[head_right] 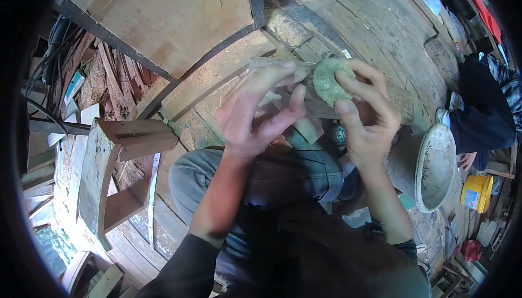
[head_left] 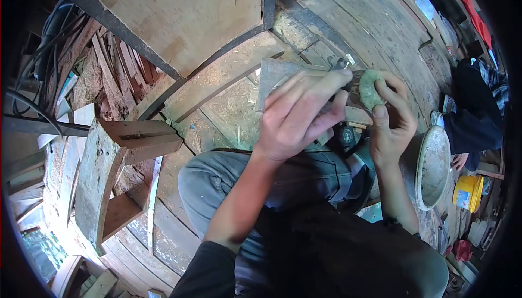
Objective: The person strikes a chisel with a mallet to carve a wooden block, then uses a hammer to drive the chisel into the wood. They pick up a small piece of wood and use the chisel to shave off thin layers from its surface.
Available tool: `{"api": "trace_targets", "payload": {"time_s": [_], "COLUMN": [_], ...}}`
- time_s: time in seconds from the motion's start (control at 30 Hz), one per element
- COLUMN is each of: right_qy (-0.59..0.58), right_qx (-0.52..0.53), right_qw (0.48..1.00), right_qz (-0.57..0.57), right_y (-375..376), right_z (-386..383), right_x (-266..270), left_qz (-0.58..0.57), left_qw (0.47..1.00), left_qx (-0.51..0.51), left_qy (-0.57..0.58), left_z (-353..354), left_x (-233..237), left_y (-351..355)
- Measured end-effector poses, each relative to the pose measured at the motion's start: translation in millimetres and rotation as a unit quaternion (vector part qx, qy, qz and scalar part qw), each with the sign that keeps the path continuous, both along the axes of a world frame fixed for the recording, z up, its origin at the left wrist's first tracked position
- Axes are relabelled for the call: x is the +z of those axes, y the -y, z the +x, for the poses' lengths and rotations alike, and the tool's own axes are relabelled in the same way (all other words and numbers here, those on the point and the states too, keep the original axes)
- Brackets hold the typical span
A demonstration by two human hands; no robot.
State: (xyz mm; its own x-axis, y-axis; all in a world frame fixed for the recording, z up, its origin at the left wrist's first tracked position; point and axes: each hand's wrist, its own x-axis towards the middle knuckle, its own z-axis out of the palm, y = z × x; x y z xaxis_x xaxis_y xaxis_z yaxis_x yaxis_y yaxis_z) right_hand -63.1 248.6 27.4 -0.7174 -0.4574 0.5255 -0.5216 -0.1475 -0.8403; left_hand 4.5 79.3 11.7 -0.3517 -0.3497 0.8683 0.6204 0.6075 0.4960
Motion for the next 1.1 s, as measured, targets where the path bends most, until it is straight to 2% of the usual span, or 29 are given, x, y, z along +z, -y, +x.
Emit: {"api": "trace_targets", "payload": {"time_s": [0.37,0.47,0.53,0.57,0.73,0.87,0.93,1.1], "right_qy": [-0.009,-0.017,0.006,0.005,-0.007,-0.006,-0.030,-0.023], "right_qx": [-0.021,-0.015,-0.012,-0.011,-0.011,-0.013,-0.015,-0.001], "right_qw": [1.000,1.000,1.000,1.000,1.000,1.000,0.999,1.000], "right_qz": [0.001,0.002,-0.015,-0.014,-0.006,0.002,0.010,0.017], "right_y": [0,-1,-2,-3,-10,-12,-12,-17], "right_z": [1,3,6,6,8,9,10,14], "right_x": [-3,-4,-3,-3,-6,-6,-5,-2], "left_qz": [-0.023,0.020,0.116,0.116,0.139,0.126,0.182,0.170], "left_qw": [0.999,1.000,0.984,0.984,0.942,0.935,0.908,0.899], "left_qx": [0.003,0.003,-0.119,-0.118,-0.279,-0.300,-0.339,-0.341], "left_qy": [-0.022,0.019,0.065,0.064,0.123,0.142,0.165,0.215], "left_z": [-2,0,-2,0,5,7,10,16], "left_x": [-3,-9,-14,-15,-10,-6,-1,11], "left_y": [-2,-1,0,2,17,20,17,20]}}
